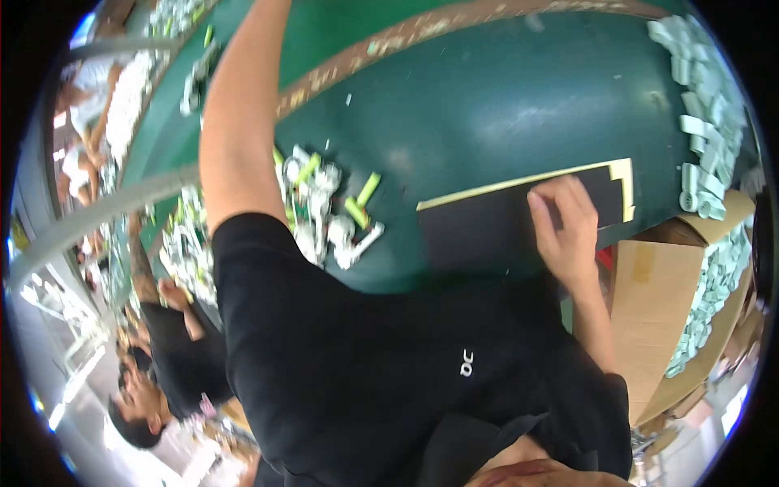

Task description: The person assembles handheld electronic fans by hand, combining plastic casings, fan blades, motors, and batteries on a production line.

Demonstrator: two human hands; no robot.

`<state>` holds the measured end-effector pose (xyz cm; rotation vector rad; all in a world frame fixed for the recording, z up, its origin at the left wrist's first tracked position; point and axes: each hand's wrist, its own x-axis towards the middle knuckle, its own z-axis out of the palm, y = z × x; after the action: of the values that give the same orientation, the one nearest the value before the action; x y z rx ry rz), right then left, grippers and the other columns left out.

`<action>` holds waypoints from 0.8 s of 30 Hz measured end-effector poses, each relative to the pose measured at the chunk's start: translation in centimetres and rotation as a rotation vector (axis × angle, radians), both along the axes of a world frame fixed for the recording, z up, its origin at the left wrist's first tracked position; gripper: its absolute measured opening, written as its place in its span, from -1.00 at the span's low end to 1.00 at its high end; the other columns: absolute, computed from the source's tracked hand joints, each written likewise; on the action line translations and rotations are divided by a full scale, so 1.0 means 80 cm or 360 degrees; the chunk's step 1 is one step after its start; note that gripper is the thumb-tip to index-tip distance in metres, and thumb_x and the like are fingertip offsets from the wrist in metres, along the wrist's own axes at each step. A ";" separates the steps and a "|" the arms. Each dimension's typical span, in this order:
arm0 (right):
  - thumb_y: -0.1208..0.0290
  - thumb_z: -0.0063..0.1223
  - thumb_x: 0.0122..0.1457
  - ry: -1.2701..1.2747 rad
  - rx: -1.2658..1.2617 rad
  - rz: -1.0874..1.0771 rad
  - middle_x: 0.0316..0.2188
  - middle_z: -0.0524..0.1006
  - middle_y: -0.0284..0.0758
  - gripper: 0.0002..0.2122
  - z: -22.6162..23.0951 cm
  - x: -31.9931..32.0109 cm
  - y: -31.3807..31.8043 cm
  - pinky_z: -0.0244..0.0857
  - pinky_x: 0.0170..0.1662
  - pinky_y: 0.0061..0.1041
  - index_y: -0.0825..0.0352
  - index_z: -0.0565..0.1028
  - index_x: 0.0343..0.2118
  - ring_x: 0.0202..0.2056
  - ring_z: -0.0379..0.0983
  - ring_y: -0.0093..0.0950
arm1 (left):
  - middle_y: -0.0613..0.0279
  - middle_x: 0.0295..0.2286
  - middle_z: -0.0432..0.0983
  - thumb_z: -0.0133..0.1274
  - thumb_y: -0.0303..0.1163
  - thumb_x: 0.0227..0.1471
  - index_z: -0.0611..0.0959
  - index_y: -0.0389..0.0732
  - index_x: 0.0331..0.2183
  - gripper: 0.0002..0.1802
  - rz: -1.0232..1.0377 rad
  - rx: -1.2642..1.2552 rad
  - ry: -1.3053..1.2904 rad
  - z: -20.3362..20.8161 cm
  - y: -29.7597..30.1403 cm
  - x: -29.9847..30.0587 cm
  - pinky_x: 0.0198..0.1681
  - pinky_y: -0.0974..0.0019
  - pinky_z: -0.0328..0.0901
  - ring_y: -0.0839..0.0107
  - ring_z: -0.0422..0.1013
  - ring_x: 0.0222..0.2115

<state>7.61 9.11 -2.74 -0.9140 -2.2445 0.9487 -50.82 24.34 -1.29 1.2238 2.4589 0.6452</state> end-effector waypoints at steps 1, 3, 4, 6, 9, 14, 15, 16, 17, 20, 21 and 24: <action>0.60 0.21 0.15 0.0050 -0.0021 0.0117 -0.46 0.49 -0.24 -0.94 0.001 -0.019 -0.006 0.33 -0.31 -0.33 0.39 0.52 -0.39 -0.40 0.43 -0.24 | -0.31 0.09 0.48 0.06 0.46 -0.02 0.50 -0.41 0.17 0.12 0.0270 -0.0071 0.0652 -0.010 -0.007 0.003 0.23 0.06 0.29 -0.12 0.44 0.12; 0.57 0.25 0.13 0.0036 -0.0066 0.0163 -0.46 0.49 -0.25 -0.92 -0.006 -0.048 -0.007 0.34 -0.30 -0.30 0.38 0.53 -0.39 -0.40 0.43 -0.23 | -0.34 0.03 0.53 0.09 0.41 -0.01 0.56 -0.41 0.12 0.05 0.0101 0.0311 0.0876 -0.012 -0.022 0.030 0.14 0.04 0.34 -0.14 0.48 0.07; 0.55 0.26 0.12 -0.0010 -0.0001 0.0274 -0.45 0.49 -0.26 -0.91 -0.014 -0.056 -0.008 0.36 -0.28 -0.30 0.37 0.54 -0.39 -0.38 0.43 -0.23 | -0.29 -0.03 0.57 0.14 0.34 0.01 0.58 -0.43 0.09 -0.01 -0.0024 0.0382 0.0597 -0.003 -0.034 0.078 0.08 0.08 0.37 -0.06 0.51 0.01; 0.53 0.30 0.09 -0.0035 0.0129 0.0611 -0.40 0.51 -0.26 -0.88 -0.008 -0.085 -0.021 0.39 -0.24 -0.30 0.37 0.56 -0.36 -0.34 0.46 -0.22 | -0.25 -0.09 0.62 0.18 0.27 0.03 0.59 -0.44 0.07 -0.07 -0.0051 0.0449 0.0385 0.057 -0.112 0.119 0.02 0.11 0.40 0.01 0.55 -0.05; 0.51 0.32 0.07 0.0005 0.0257 0.0972 -0.32 0.51 -0.26 -0.84 -0.006 -0.126 -0.040 0.40 -0.21 -0.29 0.36 0.56 -0.30 -0.27 0.47 -0.23 | -0.04 -0.21 0.65 0.25 0.02 0.10 0.61 -0.46 0.02 -0.28 -0.0207 0.0602 0.0305 0.114 -0.202 0.149 -0.08 0.27 0.42 0.29 0.55 -0.18; 0.50 0.25 0.09 0.0117 0.0239 0.1204 -0.25 0.46 -0.25 -0.83 0.004 -0.208 -0.061 0.41 -0.15 -0.26 0.36 0.51 -0.27 -0.19 0.44 -0.24 | 0.15 -0.18 0.61 0.24 -0.32 0.17 0.61 -0.42 0.00 -0.55 0.0069 0.1238 0.0036 0.169 -0.335 0.244 -0.09 0.39 0.36 0.52 0.48 -0.17; 0.53 0.23 0.09 0.0189 0.0253 0.1193 -0.25 0.46 -0.25 -0.83 0.004 -0.223 -0.065 0.42 -0.13 -0.25 0.37 0.51 -0.26 -0.17 0.44 -0.23 | 0.15 -0.18 0.61 0.24 -0.32 0.17 0.61 -0.42 0.00 -0.55 0.0071 0.1256 0.0044 0.171 -0.351 0.263 -0.09 0.39 0.36 0.52 0.48 -0.17; 0.53 0.23 0.09 0.0202 0.0274 0.1207 -0.25 0.46 -0.25 -0.83 0.005 -0.240 -0.075 0.42 -0.13 -0.25 0.37 0.51 -0.26 -0.17 0.44 -0.23 | 0.11 -0.17 0.59 0.21 -0.37 0.16 0.60 -0.41 0.01 -0.57 0.0173 0.1410 0.0034 0.175 -0.366 0.289 -0.06 0.33 0.35 0.43 0.48 -0.16; 0.55 0.21 0.09 0.0330 0.0442 0.1091 -0.24 0.47 -0.24 -0.83 0.001 -0.254 -0.082 0.43 -0.11 -0.23 0.37 0.52 -0.25 -0.14 0.44 -0.21 | 0.07 -0.16 0.58 0.19 -0.42 0.16 0.59 -0.40 0.02 -0.58 0.0255 0.1567 -0.0004 0.167 -0.372 0.301 -0.03 0.27 0.34 0.34 0.48 -0.15; 0.55 0.19 0.10 0.0286 0.0511 0.0980 -0.17 0.50 -0.25 -0.78 -0.029 -0.287 -0.090 0.42 -0.04 -0.22 0.35 0.54 -0.16 -0.06 0.42 -0.20 | -0.03 -0.15 0.65 0.10 -0.60 0.21 0.65 -0.47 -0.07 -0.74 0.0128 0.1918 -0.0115 0.121 -0.403 0.311 0.11 0.22 0.42 0.28 0.56 -0.08; 0.54 0.18 0.13 0.0089 0.0396 0.0965 -0.11 0.51 -0.28 -0.73 -0.040 -0.294 -0.089 0.40 0.01 -0.24 0.32 0.55 -0.08 -0.01 0.40 -0.21 | -0.01 -0.14 0.65 0.13 -0.55 0.22 0.65 -0.44 -0.04 -0.72 0.0278 0.1883 -0.0157 0.115 -0.409 0.331 0.12 0.25 0.41 0.29 0.56 -0.07; 0.51 0.13 0.15 -0.0060 0.0329 0.1055 -0.17 0.55 -0.26 -0.79 -0.025 -0.281 -0.066 0.41 -0.01 -0.23 0.30 0.59 -0.14 -0.07 0.45 -0.20 | 0.14 -0.09 0.60 0.16 -0.58 0.22 0.60 -0.38 0.01 -0.68 0.0457 0.1784 -0.0187 0.080 -0.445 0.352 0.04 0.42 0.36 0.49 0.49 -0.07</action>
<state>-14.87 3.86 -4.72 -0.0799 -2.6697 0.9352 -22.68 -11.25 5.08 1.0343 2.1433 2.2781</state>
